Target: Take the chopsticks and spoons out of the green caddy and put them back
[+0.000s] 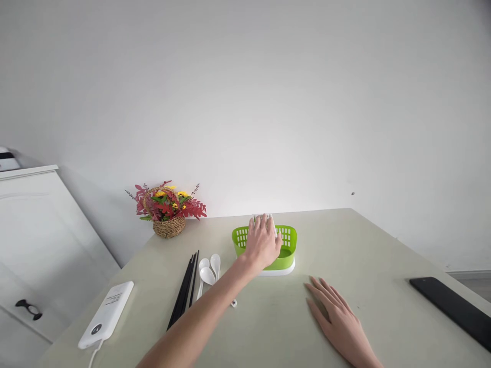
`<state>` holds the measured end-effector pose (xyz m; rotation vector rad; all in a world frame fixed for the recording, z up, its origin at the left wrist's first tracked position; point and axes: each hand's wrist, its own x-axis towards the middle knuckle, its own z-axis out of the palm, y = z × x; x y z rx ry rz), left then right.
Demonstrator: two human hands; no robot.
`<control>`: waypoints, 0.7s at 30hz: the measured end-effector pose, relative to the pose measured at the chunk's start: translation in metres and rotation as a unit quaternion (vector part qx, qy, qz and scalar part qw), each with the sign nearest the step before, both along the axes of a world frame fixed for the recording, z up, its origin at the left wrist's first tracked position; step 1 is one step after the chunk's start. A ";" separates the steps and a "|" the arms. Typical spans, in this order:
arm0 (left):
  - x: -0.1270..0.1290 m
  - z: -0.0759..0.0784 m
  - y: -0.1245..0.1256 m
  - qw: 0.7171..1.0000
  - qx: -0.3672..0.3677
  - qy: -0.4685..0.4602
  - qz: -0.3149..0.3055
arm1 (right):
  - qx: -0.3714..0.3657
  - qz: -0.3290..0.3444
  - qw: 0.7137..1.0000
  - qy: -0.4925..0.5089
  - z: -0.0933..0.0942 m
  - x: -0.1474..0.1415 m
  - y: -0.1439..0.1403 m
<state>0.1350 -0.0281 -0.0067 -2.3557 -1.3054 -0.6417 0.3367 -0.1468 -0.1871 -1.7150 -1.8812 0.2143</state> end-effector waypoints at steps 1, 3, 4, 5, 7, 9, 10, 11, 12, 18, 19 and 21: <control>-0.003 0.000 0.004 1.000 0.008 0.000 -0.001 | 0.001 -0.002 1.000 0.001 -0.001 0.000 0.000; -0.011 0.002 0.012 1.000 0.021 0.001 -0.003 | 0.006 -0.003 1.000 0.002 -0.002 0.000 0.000; -0.017 0.003 0.016 1.000 0.024 0.001 -0.006 | 0.008 -0.002 1.000 0.001 -0.002 0.000 0.000; -0.022 0.005 0.021 1.000 0.026 0.002 -0.008 | 0.009 -0.001 1.000 -0.001 -0.002 0.000 0.000; -0.037 0.008 0.030 1.000 0.025 0.005 -0.007 | 0.010 0.001 1.000 -0.005 -0.002 0.001 0.000; -0.055 0.010 0.039 1.000 0.024 0.009 0.003 | 0.008 0.003 1.000 -0.009 -0.002 0.002 0.000; -0.065 0.010 0.043 1.000 0.024 0.011 0.010 | 0.005 0.003 1.000 -0.010 -0.002 0.002 -0.001; -0.075 0.011 0.048 0.999 0.026 0.013 0.018 | 0.001 0.003 1.000 -0.011 -0.001 0.002 -0.001; -0.085 0.011 0.052 0.999 0.029 0.015 0.026 | -0.004 0.002 1.000 -0.011 -0.001 0.003 -0.001; -0.143 0.013 0.072 0.997 0.039 0.018 0.063 | -0.021 -0.004 1.000 -0.011 -0.001 0.001 -0.003; -0.151 0.014 0.075 0.997 0.037 0.018 0.066 | -0.020 -0.004 1.000 -0.010 -0.001 0.001 -0.003; -0.165 0.017 0.080 0.997 0.033 0.018 0.070 | -0.016 -0.005 1.000 -0.008 0.000 0.001 -0.002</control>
